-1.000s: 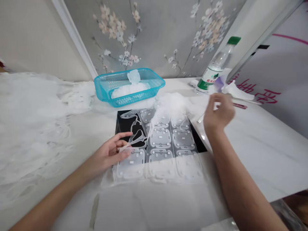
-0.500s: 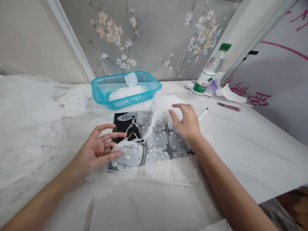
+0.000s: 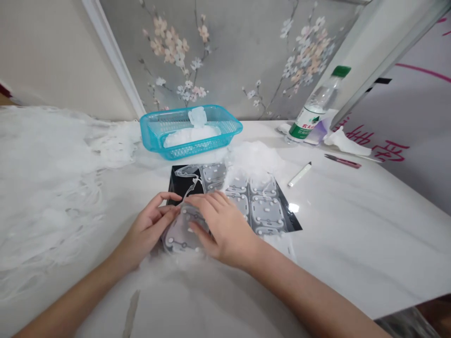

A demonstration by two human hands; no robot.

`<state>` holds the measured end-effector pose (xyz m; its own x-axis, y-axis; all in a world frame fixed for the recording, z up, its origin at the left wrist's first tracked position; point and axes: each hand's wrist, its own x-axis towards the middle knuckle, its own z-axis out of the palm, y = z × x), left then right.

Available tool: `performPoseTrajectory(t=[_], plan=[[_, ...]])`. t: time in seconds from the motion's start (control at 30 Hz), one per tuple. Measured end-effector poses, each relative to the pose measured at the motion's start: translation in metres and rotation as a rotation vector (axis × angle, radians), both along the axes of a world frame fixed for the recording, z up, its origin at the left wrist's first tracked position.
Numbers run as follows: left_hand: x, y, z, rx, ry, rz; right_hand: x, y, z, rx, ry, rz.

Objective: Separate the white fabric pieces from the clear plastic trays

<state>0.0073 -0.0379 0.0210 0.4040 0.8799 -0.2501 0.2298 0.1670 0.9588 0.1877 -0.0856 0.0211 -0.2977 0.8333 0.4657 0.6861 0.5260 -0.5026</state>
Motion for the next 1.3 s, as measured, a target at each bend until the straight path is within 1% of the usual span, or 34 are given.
performPoseTrajectory(t=[0.1,0.17,0.23,0.3,0.37,0.47,0.57,0.63,0.7,0.8,0.87,0.97,1.1,1.23,1.3], plan=[[-0.001,0.003,0.002,-0.025,-0.008,0.04,-0.005,0.001,-0.009,-0.136,0.042,-0.003],[-0.002,0.003,0.002,-0.03,0.002,0.036,-0.002,0.003,-0.013,-0.177,0.102,-0.005],[-0.002,0.002,0.003,-0.041,0.004,0.001,0.002,0.004,-0.015,-0.146,0.155,-0.015],[-0.002,-0.001,0.005,-0.034,0.005,-0.061,0.005,0.004,-0.014,-0.063,0.202,-0.045],[0.0,-0.006,0.007,-0.002,0.018,-0.123,0.006,0.003,-0.014,0.018,0.247,-0.112],[0.002,-0.012,0.009,0.035,0.039,-0.144,0.006,0.004,-0.015,0.08,0.268,-0.195],[0.003,-0.012,0.012,0.029,0.012,-0.145,0.007,0.006,-0.015,0.086,0.219,-0.178],[0.003,-0.009,0.013,0.018,0.008,-0.147,0.008,0.006,-0.012,0.104,0.167,-0.175],[0.002,-0.006,0.012,-0.007,0.015,-0.157,0.007,0.005,-0.007,0.121,0.119,-0.118],[0.0,-0.001,0.009,-0.018,0.029,-0.155,0.005,0.001,0.0,0.054,0.066,0.07],[-0.002,0.0,0.006,0.015,0.043,-0.139,0.002,-0.002,0.0,-0.011,0.057,0.113],[-0.004,0.001,0.003,0.075,0.035,-0.147,-0.001,-0.004,-0.003,-0.091,0.127,0.078],[-0.004,0.001,0.002,0.109,0.049,-0.156,-0.002,-0.004,-0.008,-0.154,0.231,0.064],[-0.002,-0.003,0.004,0.15,0.096,-0.154,-0.002,-0.002,-0.007,-0.32,0.373,0.017],[0.0,-0.008,0.005,0.201,0.12,-0.132,-0.002,-0.002,-0.006,-0.346,0.33,0.022]])
